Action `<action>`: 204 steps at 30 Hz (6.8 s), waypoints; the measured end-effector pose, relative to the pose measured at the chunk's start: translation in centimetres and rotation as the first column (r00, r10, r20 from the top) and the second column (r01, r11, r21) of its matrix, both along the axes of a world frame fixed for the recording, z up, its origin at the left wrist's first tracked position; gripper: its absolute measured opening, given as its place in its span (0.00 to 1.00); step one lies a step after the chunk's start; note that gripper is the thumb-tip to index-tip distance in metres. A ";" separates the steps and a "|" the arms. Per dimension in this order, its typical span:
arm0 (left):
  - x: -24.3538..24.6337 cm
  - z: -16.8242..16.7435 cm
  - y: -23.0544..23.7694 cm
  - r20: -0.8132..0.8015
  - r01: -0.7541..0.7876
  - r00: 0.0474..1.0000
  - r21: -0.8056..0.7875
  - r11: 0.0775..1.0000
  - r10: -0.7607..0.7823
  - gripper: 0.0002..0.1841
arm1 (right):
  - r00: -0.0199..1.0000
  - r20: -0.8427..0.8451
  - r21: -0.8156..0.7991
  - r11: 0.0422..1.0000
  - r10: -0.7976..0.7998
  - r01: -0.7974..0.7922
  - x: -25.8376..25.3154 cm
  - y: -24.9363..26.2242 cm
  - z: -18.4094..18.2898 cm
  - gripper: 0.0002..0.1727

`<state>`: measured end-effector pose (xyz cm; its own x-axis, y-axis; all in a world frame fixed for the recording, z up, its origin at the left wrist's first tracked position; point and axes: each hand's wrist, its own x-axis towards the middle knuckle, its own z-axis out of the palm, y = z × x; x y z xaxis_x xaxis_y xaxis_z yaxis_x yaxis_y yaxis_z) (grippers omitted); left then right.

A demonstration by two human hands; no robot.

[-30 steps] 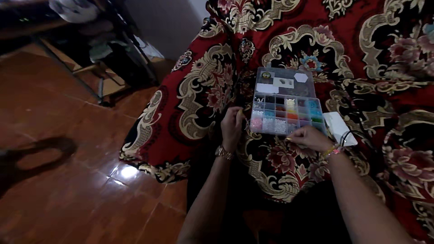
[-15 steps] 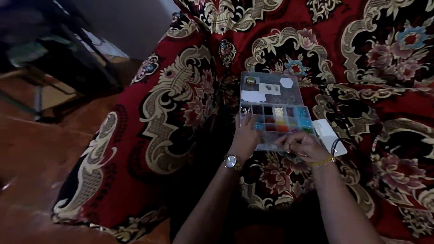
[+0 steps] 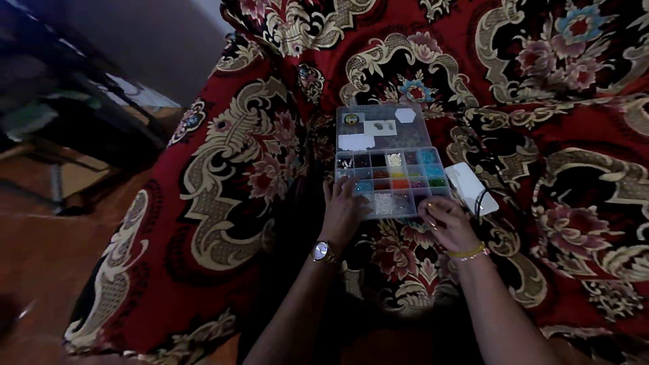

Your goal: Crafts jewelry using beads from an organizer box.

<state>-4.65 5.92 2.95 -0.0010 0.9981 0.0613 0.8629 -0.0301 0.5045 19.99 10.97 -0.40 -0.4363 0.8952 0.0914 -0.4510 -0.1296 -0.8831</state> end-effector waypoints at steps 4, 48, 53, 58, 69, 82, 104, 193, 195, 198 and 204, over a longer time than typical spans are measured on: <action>1.1 0.5 0.2 -0.039 -0.085 0.996 -0.047 0.995 0.083 0.09 | 0.999 -0.025 -0.017 0.999 0.045 -0.046 -0.4 -0.2 0.0 0.11; 3.9 0.2 0.9 0.940 -0.043 0.062 -0.333 0.942 0.336 0.11 | 0.888 0.416 0.191 0.973 -0.198 0.127 -6.2 -1.8 3.0 0.09; 3.9 -0.5 0.2 0.962 -0.024 0.060 -0.264 0.964 0.265 0.13 | 0.895 0.418 0.106 0.986 -0.158 0.125 -5.7 -2.2 3.5 0.07; 4.3 0.1 -0.7 0.961 -0.046 -0.015 -0.275 0.960 0.275 0.14 | 0.901 0.411 0.112 0.989 -0.136 0.098 -5.4 -2.7 3.4 0.08; 3.8 0.0 -0.5 0.958 -0.003 -0.001 -0.285 0.958 0.285 0.11 | 0.836 0.495 0.274 0.955 -0.238 0.110 -5.9 -3.1 2.4 0.12; 4.4 0.4 -0.2 0.938 0.033 -0.027 -0.345 0.938 0.346 0.12 | 0.867 0.370 0.289 0.928 -0.334 0.234 -6.0 -3.3 2.0 0.06; 4.0 0.2 -0.2 0.959 0.082 -0.020 -0.280 0.957 0.282 0.12 | 0.863 0.356 0.338 0.911 -0.358 0.238 -6.0 -3.2 1.9 0.06; 3.0 0.1 0.1 0.978 0.128 0.083 -0.202 0.971 0.193 0.09 | 0.856 0.382 0.360 0.909 -0.349 0.210 -5.7 -3.4 2.1 0.06; 3.0 0.2 0.1 0.977 0.129 0.108 -0.199 0.972 0.185 0.10 | 0.859 0.382 0.355 0.912 -0.341 0.204 -5.7 -3.4 2.2 0.07; 2.8 0.2 0.0 0.975 0.124 0.123 -0.200 0.972 0.185 0.10 | 0.867 0.380 0.350 0.918 -0.323 0.188 -5.7 -3.4 2.2 0.08; 2.8 0.2 0.1 0.974 0.120 0.115 -0.207 0.971 0.193 0.09 | 0.860 0.413 0.314 0.934 -0.298 0.173 -5.6 -3.3 2.4 0.09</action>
<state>-1.82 5.97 3.16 0.0596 0.9776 -0.2018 -0.4023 0.2085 0.8914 14.40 7.65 2.02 -0.2644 0.9476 0.1791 0.0129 0.1892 -0.9819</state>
